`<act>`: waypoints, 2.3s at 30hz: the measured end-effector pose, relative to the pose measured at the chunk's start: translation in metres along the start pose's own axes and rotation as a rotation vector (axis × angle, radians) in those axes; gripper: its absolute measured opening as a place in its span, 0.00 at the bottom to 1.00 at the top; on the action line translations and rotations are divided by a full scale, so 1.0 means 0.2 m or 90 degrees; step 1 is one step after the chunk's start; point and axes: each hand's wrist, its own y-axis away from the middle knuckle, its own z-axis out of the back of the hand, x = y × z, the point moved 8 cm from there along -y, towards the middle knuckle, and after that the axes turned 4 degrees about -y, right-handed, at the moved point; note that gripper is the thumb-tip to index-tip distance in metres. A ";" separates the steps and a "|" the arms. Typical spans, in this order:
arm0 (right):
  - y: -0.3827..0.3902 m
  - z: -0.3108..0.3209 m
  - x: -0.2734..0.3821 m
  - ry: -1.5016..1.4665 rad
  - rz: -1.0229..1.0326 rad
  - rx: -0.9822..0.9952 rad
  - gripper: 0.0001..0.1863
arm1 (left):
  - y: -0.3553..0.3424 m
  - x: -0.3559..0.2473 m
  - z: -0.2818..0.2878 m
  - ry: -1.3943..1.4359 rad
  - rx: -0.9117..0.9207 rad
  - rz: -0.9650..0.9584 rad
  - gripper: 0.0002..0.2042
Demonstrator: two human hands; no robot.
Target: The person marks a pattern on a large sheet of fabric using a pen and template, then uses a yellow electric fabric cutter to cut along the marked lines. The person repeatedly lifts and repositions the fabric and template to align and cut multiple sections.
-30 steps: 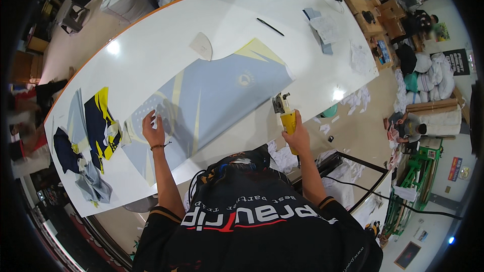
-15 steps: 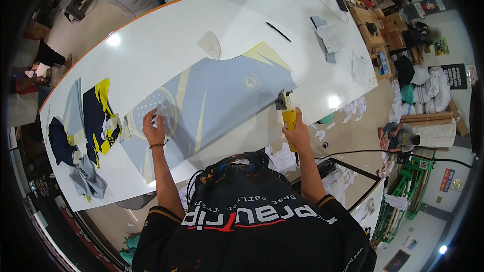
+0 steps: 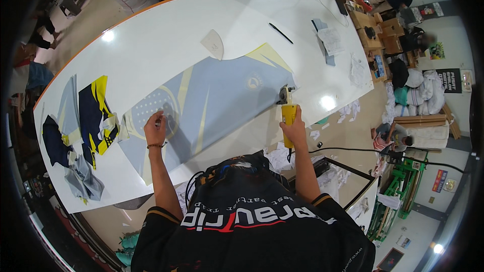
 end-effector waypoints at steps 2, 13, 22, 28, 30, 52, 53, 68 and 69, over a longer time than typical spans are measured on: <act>-0.02 -0.02 0.01 -0.017 -0.007 -0.009 0.55 | -0.01 0.02 0.00 0.009 0.005 -0.006 0.12; -0.11 -0.06 0.16 -0.118 -0.077 -0.072 0.54 | -0.09 0.02 0.08 0.028 0.041 -0.035 0.11; -0.30 -0.12 0.17 -0.164 -0.101 -0.161 0.52 | -0.15 0.05 0.17 0.060 0.064 -0.021 0.10; -0.44 -0.13 0.20 -0.208 -0.167 -0.211 0.45 | -0.17 0.14 0.25 0.075 0.046 0.000 0.10; -0.47 -0.11 0.23 -0.237 -0.196 -0.230 0.43 | -0.17 0.17 0.28 0.061 0.040 -0.001 0.10; -1.07 0.44 -0.27 -0.457 -0.022 0.114 0.13 | 0.32 -0.24 -0.26 -0.412 0.089 0.259 0.67; -1.11 0.47 -0.30 -0.420 -0.002 0.069 0.15 | 0.32 -0.32 -0.27 -0.421 0.059 0.238 0.62; -0.93 0.34 0.14 0.210 0.416 -0.339 0.32 | 0.57 -0.20 0.69 0.090 -0.508 0.121 0.19; -0.86 0.23 0.14 0.238 0.453 -0.343 0.31 | 0.62 -0.11 0.91 0.050 -0.582 0.137 0.21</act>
